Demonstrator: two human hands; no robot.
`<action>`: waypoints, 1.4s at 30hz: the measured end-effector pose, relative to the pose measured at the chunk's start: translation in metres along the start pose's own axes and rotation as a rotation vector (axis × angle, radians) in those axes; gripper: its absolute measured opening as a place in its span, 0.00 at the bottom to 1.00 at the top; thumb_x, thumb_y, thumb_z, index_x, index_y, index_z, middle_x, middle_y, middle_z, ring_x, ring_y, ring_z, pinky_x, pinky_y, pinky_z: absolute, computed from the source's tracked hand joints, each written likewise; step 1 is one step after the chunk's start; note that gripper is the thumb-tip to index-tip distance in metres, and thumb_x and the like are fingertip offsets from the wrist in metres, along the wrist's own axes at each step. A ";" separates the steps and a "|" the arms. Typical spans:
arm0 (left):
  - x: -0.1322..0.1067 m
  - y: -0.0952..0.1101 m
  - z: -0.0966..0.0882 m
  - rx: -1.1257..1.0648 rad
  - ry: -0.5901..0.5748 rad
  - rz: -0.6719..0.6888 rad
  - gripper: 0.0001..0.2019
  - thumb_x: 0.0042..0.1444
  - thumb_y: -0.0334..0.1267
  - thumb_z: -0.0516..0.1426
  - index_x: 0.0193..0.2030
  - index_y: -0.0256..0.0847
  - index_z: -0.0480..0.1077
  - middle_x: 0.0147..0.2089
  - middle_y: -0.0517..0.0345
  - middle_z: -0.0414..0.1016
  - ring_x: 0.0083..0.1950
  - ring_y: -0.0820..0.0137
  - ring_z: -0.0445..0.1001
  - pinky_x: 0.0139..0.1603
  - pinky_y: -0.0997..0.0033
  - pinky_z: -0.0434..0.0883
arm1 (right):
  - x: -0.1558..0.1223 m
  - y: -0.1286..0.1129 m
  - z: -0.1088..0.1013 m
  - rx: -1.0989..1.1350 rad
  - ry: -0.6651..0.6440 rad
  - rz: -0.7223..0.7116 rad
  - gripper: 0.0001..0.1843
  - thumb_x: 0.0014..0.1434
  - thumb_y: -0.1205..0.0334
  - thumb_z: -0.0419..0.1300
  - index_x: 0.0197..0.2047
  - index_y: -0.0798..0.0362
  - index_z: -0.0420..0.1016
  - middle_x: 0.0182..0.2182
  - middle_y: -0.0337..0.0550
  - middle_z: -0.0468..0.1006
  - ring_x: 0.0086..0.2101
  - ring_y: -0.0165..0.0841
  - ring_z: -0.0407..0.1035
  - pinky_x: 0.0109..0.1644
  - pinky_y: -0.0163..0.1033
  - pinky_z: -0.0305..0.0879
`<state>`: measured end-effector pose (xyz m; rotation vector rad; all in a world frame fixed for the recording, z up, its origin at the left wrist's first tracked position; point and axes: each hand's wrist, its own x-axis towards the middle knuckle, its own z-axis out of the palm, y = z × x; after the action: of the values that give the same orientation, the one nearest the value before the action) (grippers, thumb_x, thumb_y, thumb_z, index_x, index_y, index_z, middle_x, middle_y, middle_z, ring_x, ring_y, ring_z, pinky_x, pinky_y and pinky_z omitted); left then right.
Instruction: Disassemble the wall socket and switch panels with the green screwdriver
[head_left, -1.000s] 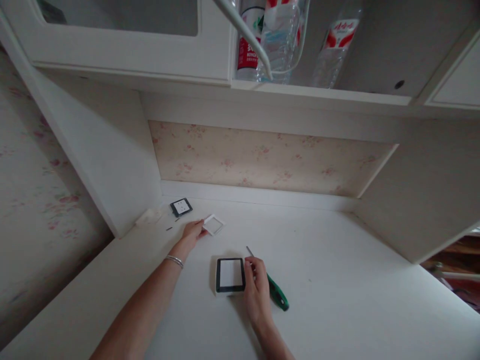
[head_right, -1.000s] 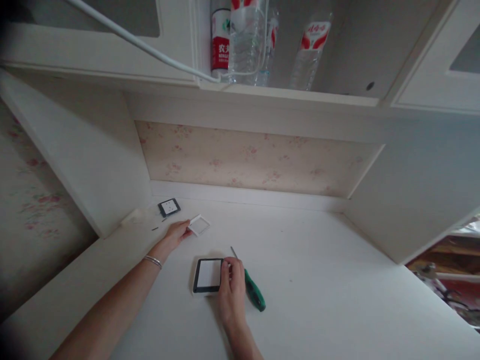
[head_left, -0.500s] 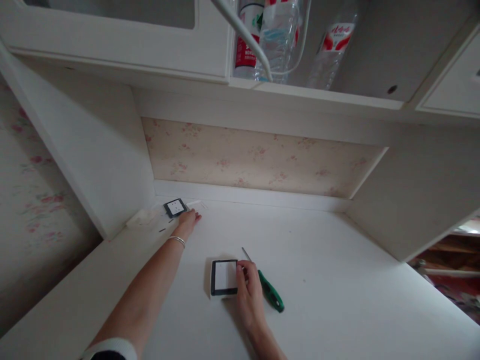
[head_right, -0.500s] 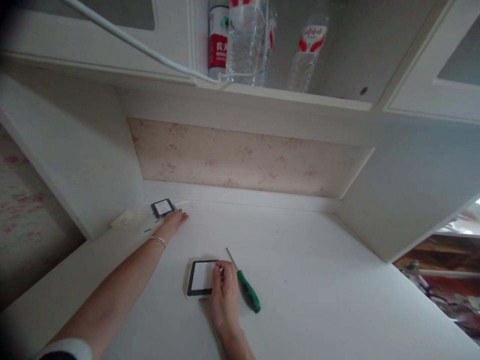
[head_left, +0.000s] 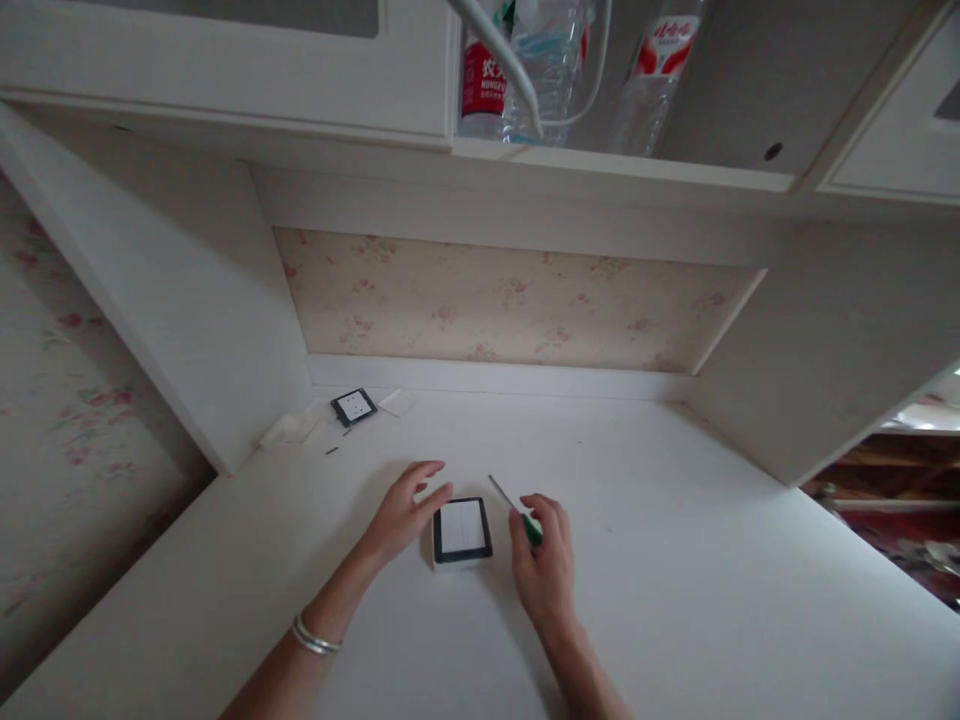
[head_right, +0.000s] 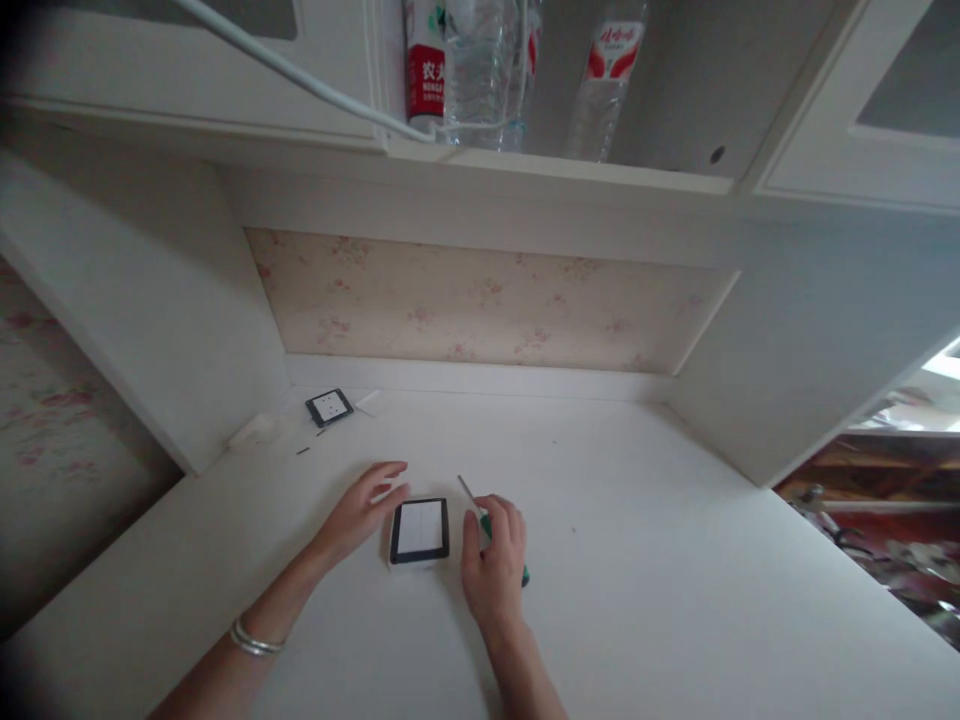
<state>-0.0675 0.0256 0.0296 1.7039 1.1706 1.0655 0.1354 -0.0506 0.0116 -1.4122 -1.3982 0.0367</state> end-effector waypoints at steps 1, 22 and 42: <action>-0.011 0.001 0.006 0.086 -0.031 0.059 0.24 0.53 0.48 0.59 0.55 0.43 0.67 0.58 0.50 0.66 0.59 0.61 0.64 0.60 0.60 0.61 | -0.001 0.005 -0.007 -0.064 0.024 0.006 0.11 0.61 0.56 0.52 0.44 0.50 0.67 0.43 0.49 0.70 0.44 0.40 0.64 0.49 0.47 0.60; -0.038 -0.006 0.032 0.240 -0.144 0.092 0.34 0.38 0.48 0.67 0.55 0.45 0.66 0.58 0.51 0.58 0.61 0.57 0.58 0.63 0.59 0.57 | 0.026 0.004 -0.031 0.808 0.325 0.498 0.25 0.50 0.54 0.64 0.48 0.45 0.57 0.33 0.31 0.70 0.22 0.29 0.72 0.28 0.40 0.71; -0.033 -0.001 0.025 0.173 -0.256 0.067 0.32 0.40 0.44 0.67 0.55 0.45 0.66 0.53 0.53 0.63 0.56 0.59 0.63 0.58 0.60 0.61 | 0.024 0.003 -0.028 0.684 0.379 0.302 0.21 0.54 0.58 0.62 0.48 0.48 0.58 0.29 0.32 0.68 0.16 0.23 0.64 0.17 0.31 0.63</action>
<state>-0.0520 -0.0089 0.0142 1.9610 1.0713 0.7740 0.1637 -0.0496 0.0358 -0.9692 -0.7408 0.3866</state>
